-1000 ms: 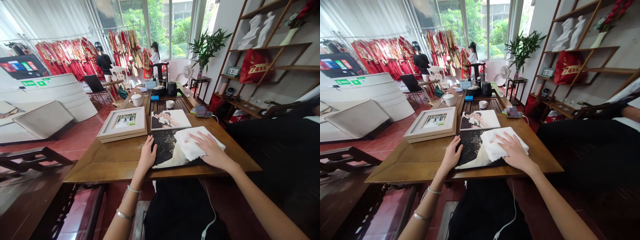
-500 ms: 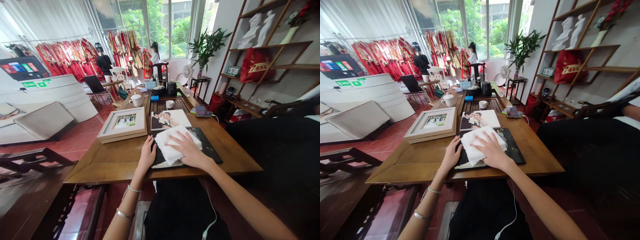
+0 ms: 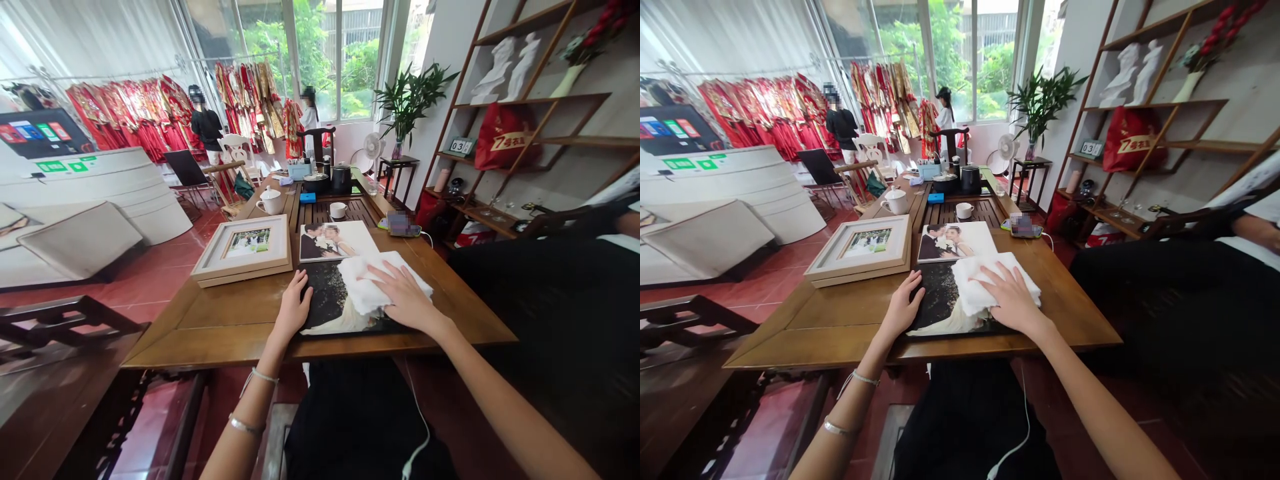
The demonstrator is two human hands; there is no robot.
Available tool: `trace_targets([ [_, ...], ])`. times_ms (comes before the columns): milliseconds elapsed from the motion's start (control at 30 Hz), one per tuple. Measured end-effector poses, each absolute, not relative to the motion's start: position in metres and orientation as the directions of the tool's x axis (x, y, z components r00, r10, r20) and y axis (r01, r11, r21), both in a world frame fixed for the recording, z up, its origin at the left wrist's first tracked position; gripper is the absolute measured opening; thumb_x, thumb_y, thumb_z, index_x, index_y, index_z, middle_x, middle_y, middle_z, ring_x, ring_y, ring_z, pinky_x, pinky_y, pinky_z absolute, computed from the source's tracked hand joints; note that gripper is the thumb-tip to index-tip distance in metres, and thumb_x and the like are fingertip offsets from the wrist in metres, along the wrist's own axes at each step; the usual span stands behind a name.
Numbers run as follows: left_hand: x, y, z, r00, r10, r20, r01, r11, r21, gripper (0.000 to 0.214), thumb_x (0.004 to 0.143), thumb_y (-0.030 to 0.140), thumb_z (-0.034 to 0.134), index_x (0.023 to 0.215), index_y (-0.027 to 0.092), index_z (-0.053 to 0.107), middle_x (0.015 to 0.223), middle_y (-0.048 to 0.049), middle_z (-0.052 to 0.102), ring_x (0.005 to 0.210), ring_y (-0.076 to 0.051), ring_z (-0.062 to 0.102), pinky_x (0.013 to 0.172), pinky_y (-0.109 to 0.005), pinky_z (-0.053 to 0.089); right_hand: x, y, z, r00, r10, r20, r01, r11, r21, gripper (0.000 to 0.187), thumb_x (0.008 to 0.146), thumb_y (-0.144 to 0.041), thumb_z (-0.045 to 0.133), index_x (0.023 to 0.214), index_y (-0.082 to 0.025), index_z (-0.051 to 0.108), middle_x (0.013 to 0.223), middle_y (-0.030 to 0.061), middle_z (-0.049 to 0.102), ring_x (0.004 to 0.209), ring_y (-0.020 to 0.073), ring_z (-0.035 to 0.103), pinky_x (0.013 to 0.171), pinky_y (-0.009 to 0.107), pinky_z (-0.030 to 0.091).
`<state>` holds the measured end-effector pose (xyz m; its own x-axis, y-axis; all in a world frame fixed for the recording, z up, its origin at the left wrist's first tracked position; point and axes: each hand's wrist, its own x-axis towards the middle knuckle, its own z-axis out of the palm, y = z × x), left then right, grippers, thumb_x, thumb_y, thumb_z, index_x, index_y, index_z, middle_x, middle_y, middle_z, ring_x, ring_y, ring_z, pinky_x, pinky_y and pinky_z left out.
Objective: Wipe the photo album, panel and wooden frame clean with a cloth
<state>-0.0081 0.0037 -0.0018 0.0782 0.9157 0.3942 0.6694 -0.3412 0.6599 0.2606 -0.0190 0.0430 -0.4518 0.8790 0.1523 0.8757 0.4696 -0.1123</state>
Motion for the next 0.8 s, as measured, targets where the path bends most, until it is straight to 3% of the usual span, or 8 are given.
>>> trace_targets([
  [133,-0.009,0.004,-0.005,0.071,0.912,0.405,0.648,-0.350,0.676,0.037,0.086,0.024,0.047,0.121,0.016,0.060,0.138,-0.0108,0.052,0.136,-0.024,0.037,0.113,-0.044,0.031,0.232,0.018,0.046,-0.410,0.902,0.131,0.902,0.423,-0.089,0.069,0.072,-0.014,0.051,0.139,-0.031,0.043,0.152,0.0028,0.030,0.139,0.0368,0.017,0.108,0.063,0.014],
  [267,-0.012,0.004,-0.006,0.058,0.928,0.368,0.622,-0.322,0.713,0.042,0.084,0.013,0.039,0.121,0.016,0.060,0.139,-0.0089,0.051,0.136,-0.022,0.037,0.115,-0.044,0.027,0.203,0.026,0.049,-0.435,0.891,0.131,0.891,0.447,-0.082,0.069,0.076,-0.018,0.053,0.142,-0.033,0.039,0.153,0.0041,0.028,0.139,0.0403,0.014,0.106,0.066,0.010],
  [567,-0.010,0.001,-0.006,0.077,0.922,0.378,0.617,-0.342,0.709,0.048,0.081,0.008,0.038,0.123,0.016,0.059,0.140,-0.0082,0.050,0.137,-0.023,0.034,0.115,-0.044,0.027,0.219,-0.051,0.049,-0.684,0.715,0.143,0.698,0.699,-0.156,0.082,0.063,-0.008,0.053,0.138,-0.037,0.042,0.156,-0.0026,0.021,0.142,0.0333,0.005,0.110,0.062,0.005],
  [800,-0.010,-0.001,-0.006,0.078,0.914,0.398,0.625,-0.355,0.695,0.047,0.082,0.010,0.038,0.125,0.015,0.057,0.141,-0.0095,0.049,0.137,-0.022,0.036,0.115,-0.043,0.027,0.259,-0.068,0.055,-0.652,0.752,0.100,0.720,0.655,-0.230,0.077,0.064,-0.006,0.045,0.134,-0.038,0.048,0.152,-0.0087,0.029,0.142,0.0251,0.015,0.113,0.054,0.012],
])
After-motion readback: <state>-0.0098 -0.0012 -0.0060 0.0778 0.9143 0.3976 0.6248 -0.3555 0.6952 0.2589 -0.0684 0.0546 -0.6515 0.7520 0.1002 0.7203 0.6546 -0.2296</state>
